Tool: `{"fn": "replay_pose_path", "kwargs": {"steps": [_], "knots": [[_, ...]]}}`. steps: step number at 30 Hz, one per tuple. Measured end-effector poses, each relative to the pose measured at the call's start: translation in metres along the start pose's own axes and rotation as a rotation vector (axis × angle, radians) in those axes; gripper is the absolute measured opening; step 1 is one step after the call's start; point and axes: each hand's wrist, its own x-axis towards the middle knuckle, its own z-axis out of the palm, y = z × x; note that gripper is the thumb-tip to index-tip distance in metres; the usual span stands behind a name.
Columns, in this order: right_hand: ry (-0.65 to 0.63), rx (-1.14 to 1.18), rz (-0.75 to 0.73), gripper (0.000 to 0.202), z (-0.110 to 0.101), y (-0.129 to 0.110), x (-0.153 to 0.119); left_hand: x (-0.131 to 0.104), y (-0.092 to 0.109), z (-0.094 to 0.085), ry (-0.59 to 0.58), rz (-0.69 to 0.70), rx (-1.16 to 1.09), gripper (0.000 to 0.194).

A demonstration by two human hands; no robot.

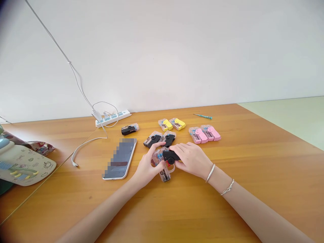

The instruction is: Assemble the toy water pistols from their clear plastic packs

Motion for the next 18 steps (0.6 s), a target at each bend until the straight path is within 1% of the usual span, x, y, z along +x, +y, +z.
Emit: {"fn": "replay_pose_path", "kwargs": {"steps": [4, 10, 15, 18], "knots": [[0.024, -0.052, -0.012, 0.016, 0.0, 0.0002, 0.0, 0.0007, 0.0032, -0.0025, -0.025, 0.02, 0.001, 0.045], [0.05, -0.159, -0.001, 0.017, 0.0039, -0.0007, -0.0019, -0.0003, 0.0055, -0.0031, -0.004, 0.027, 0.036, 0.043], [0.063, -0.189, -0.006, 0.018, 0.0053, -0.0003, -0.0022, -0.0013, 0.0072, -0.0037, -0.005, 0.031, -0.004, 0.042], [0.042, -0.2, -0.001, 0.016, 0.0022, -0.0015, -0.0016, -0.0008, 0.0088, -0.0054, -0.026, 0.028, -0.037, 0.041]]}}
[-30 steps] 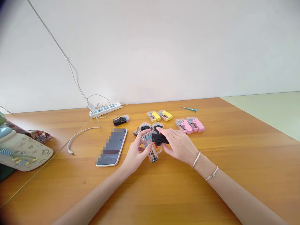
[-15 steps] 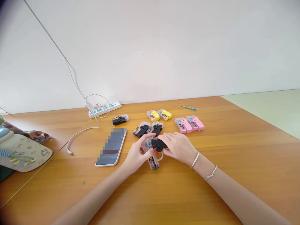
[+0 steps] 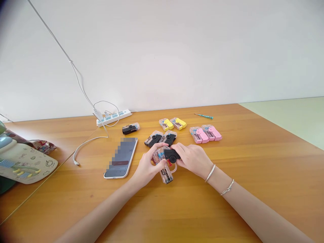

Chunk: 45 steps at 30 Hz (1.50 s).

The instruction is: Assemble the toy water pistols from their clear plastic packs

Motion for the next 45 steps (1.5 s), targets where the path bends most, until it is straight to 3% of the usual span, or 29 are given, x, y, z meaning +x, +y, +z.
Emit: {"fn": "replay_pose_path", "kwargs": {"steps": [6, 12, 16, 26, 32, 40, 45], "knots": [[-0.07, -0.036, 0.058, 0.013, -0.006, -0.002, 0.001, 0.002, 0.001, -0.004, -0.036, 0.016, 0.008, 0.036], [-0.194, 0.062, 0.117, 0.013, -0.008, -0.001, 0.001, 0.004, -0.001, -0.005, -0.058, 0.018, 0.003, 0.034], [-0.207, 0.131, 0.15, 0.011, -0.009, 0.001, 0.002, 0.004, -0.001, -0.006, -0.069, 0.043, -0.08, 0.035], [-0.052, 0.187, 0.198, 0.022, -0.003, 0.003, 0.001, 0.007, -0.013, 0.002, -0.096, 0.127, -0.422, 0.038], [0.097, 0.092, 0.207, 0.023, -0.001, 0.0, -0.002, 0.006, -0.011, 0.001, -0.073, 0.18, -0.345, 0.038], [0.173, 0.061, 0.226, 0.021, -0.002, -0.002, -0.003, 0.003, -0.005, -0.002, -0.055, 0.164, -0.241, 0.039], [0.245, 0.103, 0.335, 0.024, 0.002, 0.009, -0.004, -0.003, 0.001, 0.003, -0.144, 0.116, -0.262, 0.038]]}}
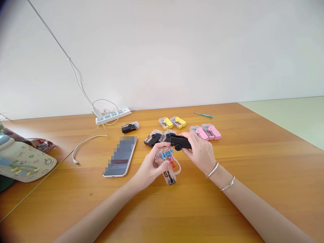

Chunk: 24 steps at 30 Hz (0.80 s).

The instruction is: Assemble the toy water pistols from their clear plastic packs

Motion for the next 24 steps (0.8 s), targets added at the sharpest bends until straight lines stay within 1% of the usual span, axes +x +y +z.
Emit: {"fn": "replay_pose_path", "kwargs": {"steps": [2, 4, 7, 9, 12, 15, 17, 19, 22, 24], "knots": [[-0.012, -0.006, 0.044, 0.023, 0.002, 0.003, 0.0, 0.0, -0.001, 0.0, 0.003, -0.033, 0.031, 0.041], [-0.044, -0.005, 0.088, 0.023, 0.002, 0.005, 0.001, 0.001, -0.004, -0.002, 0.038, -0.057, 0.129, 0.042], [-0.072, 0.004, 0.132, 0.022, 0.001, 0.007, 0.001, 0.003, -0.01, -0.005, 0.068, -0.107, 0.373, 0.029], [-0.075, 0.008, 0.128, 0.021, 0.0, 0.007, 0.002, 0.004, -0.013, -0.005, 0.056, -0.126, 0.506, 0.022], [-0.09, 0.017, 0.067, 0.019, 0.001, 0.005, 0.001, 0.004, -0.017, -0.004, 0.012, -0.061, 0.614, 0.02], [-0.141, 0.046, 0.007, 0.019, 0.002, 0.0, 0.0, 0.004, -0.02, -0.003, -0.022, 0.024, 0.652, 0.017], [-0.181, 0.075, -0.006, 0.02, 0.003, -0.003, -0.001, 0.003, -0.023, -0.003, -0.007, 0.049, 0.654, 0.016], [-0.205, 0.099, 0.003, 0.022, 0.004, -0.003, -0.002, 0.003, -0.024, -0.003, 0.047, 0.063, 0.636, 0.019], [-0.235, 0.124, 0.026, 0.028, 0.006, -0.002, -0.003, 0.004, -0.023, -0.005, 0.18, 0.063, 0.553, 0.027], [-0.272, 0.143, 0.017, 0.03, 0.006, -0.001, -0.003, 0.005, -0.02, -0.006, 0.241, 0.076, 0.502, 0.026]]}}
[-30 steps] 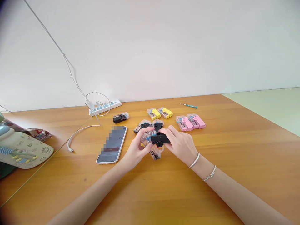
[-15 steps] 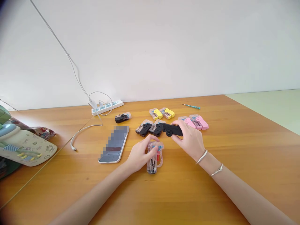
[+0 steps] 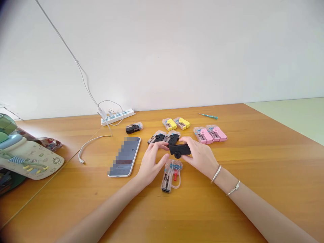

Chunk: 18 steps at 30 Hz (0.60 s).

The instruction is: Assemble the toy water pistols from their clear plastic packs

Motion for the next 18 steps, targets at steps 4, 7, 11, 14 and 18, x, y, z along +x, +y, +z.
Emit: {"fn": "replay_pose_path", "kwargs": {"steps": [4, 7, 11, 14, 18], "knots": [[-0.118, 0.039, -0.114, 0.026, -0.001, -0.004, 0.0, 0.001, 0.003, -0.001, -0.029, 0.067, 0.012, 0.013], [-0.132, 0.051, -0.169, 0.026, -0.003, -0.007, 0.001, 0.002, 0.001, 0.002, -0.089, 0.081, 0.019, 0.014], [0.052, 0.059, -0.04, 0.021, -0.001, -0.006, 0.0, 0.003, -0.002, 0.005, -0.076, 0.0, -0.063, 0.016], [0.198, 0.039, 0.084, 0.014, 0.002, -0.005, -0.002, 0.002, -0.004, 0.006, -0.068, -0.039, -0.117, 0.016], [0.192, 0.042, 0.054, 0.008, 0.003, -0.011, -0.004, 0.0, -0.004, 0.008, -0.099, -0.064, -0.214, 0.017]]}}
